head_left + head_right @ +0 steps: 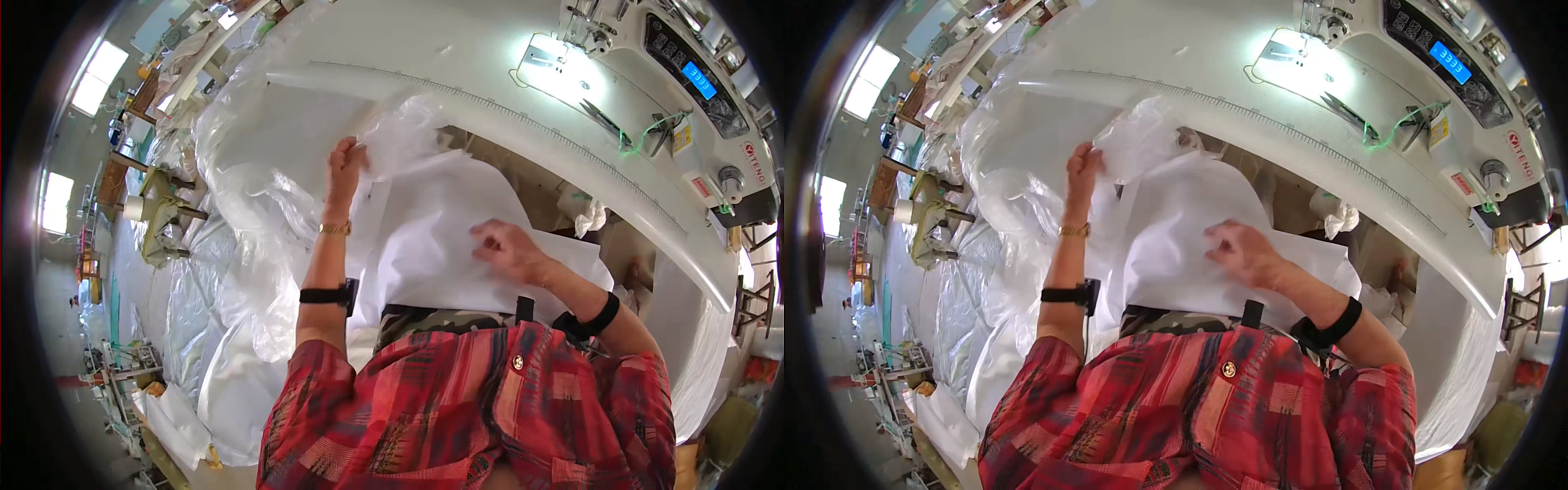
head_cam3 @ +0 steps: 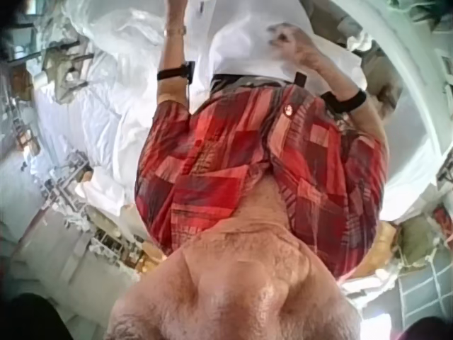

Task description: The recorder uses an industrial sewing machine to sew the edges of large white plastic sheets and then organizes and folds the material.

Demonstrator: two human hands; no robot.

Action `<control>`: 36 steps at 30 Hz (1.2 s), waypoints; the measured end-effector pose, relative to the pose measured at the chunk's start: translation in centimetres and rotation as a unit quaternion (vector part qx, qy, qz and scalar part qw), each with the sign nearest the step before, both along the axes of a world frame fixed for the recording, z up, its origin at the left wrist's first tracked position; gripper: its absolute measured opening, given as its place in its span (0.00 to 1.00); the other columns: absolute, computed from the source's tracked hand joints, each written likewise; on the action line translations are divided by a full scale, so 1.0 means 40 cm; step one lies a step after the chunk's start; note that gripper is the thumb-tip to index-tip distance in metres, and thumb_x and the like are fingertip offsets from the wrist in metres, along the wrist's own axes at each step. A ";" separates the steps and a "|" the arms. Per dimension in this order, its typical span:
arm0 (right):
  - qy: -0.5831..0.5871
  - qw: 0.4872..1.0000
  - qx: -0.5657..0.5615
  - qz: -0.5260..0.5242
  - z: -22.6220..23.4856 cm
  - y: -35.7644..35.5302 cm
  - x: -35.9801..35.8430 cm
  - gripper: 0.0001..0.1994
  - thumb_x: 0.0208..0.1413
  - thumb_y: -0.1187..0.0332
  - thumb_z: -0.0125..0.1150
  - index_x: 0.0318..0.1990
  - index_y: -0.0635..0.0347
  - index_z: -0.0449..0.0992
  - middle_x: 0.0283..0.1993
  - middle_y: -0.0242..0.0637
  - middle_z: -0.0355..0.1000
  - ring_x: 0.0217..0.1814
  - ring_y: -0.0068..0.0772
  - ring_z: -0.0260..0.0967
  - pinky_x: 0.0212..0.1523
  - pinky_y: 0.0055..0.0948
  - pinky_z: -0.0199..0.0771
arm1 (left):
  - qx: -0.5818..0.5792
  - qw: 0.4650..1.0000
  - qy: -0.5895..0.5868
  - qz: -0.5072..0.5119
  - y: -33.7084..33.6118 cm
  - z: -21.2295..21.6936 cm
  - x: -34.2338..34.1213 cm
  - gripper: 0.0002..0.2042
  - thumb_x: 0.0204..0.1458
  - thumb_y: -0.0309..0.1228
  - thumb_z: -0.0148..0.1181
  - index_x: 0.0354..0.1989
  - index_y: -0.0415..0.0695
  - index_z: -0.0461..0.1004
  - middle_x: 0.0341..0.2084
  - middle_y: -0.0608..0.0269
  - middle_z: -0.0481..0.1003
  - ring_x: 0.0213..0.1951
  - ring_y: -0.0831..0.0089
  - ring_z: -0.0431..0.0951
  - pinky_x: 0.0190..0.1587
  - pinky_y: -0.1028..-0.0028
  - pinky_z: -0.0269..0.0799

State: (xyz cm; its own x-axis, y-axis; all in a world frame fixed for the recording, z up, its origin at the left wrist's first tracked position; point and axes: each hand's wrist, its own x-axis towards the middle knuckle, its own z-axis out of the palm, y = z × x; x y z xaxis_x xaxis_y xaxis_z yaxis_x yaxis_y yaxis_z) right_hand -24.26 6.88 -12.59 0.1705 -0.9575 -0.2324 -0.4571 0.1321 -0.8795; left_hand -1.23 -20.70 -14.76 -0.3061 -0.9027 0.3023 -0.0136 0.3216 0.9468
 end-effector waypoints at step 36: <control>0.142 0.549 -0.824 0.006 0.665 0.205 0.076 0.13 0.47 0.72 0.60 0.42 0.58 0.79 0.20 0.30 0.60 0.17 0.31 0.60 0.19 0.30 0.58 | -0.223 0.954 -0.132 -0.150 0.417 0.155 -0.085 0.22 0.45 0.26 0.62 0.52 0.37 0.73 0.44 0.47 0.79 0.47 0.53 0.79 0.51 0.65 0.72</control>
